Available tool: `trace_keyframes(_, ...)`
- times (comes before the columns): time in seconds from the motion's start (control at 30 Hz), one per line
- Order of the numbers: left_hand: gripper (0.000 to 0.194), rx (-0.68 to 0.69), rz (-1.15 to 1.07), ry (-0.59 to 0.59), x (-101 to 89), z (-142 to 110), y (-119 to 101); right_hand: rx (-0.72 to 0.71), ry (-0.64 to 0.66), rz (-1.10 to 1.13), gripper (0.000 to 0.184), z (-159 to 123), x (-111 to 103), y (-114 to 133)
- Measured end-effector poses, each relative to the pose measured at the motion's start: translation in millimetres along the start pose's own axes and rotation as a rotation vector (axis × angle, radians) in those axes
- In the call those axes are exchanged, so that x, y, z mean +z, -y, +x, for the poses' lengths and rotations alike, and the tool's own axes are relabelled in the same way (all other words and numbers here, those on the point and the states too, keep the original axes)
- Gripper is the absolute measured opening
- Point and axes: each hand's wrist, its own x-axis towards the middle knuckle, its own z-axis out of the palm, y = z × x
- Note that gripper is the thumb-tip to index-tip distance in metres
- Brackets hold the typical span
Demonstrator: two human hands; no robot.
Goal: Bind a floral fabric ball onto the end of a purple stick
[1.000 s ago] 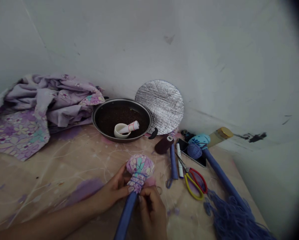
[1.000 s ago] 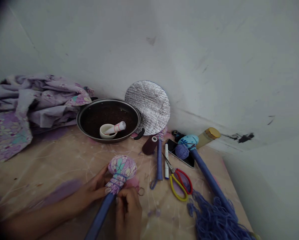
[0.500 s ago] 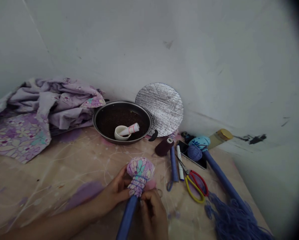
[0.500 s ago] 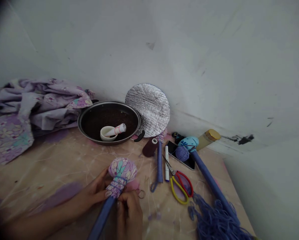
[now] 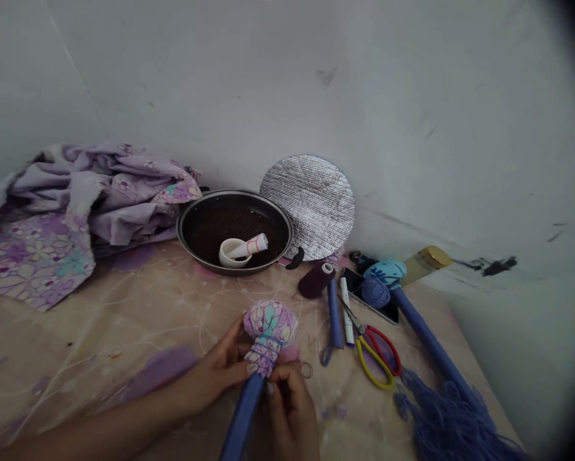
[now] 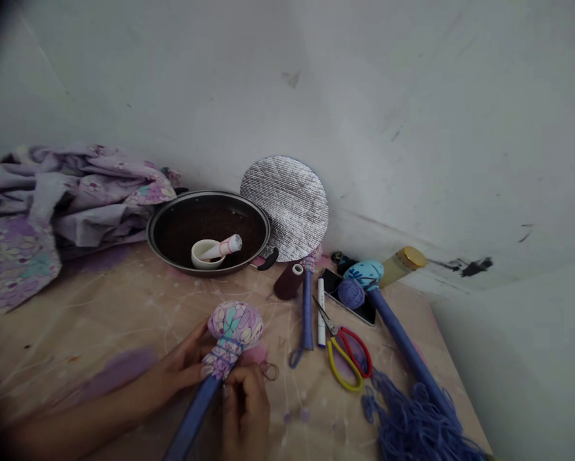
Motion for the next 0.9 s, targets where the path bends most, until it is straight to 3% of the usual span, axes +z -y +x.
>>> trace_keyframes(0.23,0.080,-0.036,0.016,-0.013,-0.1,-2,1,-0.006,-0.033,0.009,0.018,3,2,6)
trace_keyframes(0.9,0.086,0.010,0.005,-0.031,0.4,-2,4,-0.001,0.053,-0.095,0.014,5,-11,7)
